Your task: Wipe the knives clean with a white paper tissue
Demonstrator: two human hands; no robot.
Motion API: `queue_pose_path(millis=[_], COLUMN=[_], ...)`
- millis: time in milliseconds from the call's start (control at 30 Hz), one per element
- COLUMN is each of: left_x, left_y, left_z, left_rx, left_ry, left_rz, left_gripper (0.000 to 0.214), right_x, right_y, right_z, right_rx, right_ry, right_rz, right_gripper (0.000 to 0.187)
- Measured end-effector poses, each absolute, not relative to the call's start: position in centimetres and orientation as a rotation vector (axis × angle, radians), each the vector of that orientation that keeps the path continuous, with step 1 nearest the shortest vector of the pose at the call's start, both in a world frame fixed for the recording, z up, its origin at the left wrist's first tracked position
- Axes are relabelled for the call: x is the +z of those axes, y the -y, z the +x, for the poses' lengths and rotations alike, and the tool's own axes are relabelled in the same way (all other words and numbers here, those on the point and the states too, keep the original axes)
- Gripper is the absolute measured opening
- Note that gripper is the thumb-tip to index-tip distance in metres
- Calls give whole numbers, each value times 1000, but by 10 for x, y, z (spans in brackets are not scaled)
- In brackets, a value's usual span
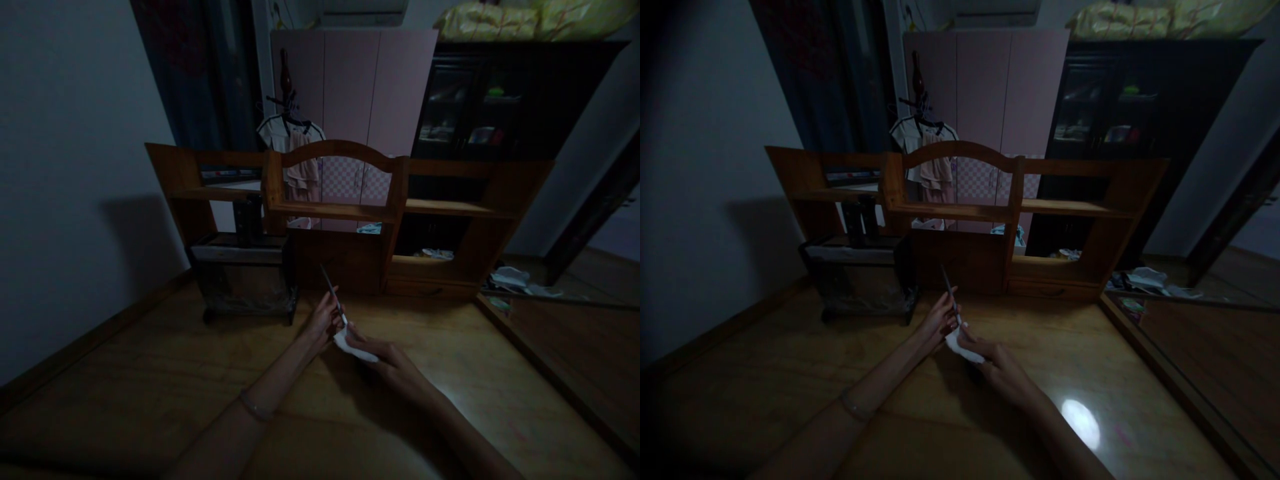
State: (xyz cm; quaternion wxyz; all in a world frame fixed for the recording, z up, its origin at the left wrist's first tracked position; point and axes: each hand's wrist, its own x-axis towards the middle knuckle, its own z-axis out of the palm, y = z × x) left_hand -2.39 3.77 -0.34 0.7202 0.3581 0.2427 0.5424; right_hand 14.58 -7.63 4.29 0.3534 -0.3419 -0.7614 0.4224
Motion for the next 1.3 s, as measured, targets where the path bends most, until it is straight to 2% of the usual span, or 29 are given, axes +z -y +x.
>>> queue_pose_path(millis=[467, 1167, 1300], left_x=[-9, -5, -3], left_y=[-41, -38, -37], left_z=[-26, -30, -30], left_rx=[1214, 1238, 1229], left_ry=[-600, -599, -595], left_rz=[789, 840, 829], left_gripper=[46, 51, 51], right_x=[49, 49, 45], right_y=[73, 76, 75], right_z=[153, 160, 164], right_rx=[1164, 1274, 1158], right_ry=[2028, 1921, 1900], right_rz=[-895, -1018, -1099], right_gripper=[36, 29, 28])
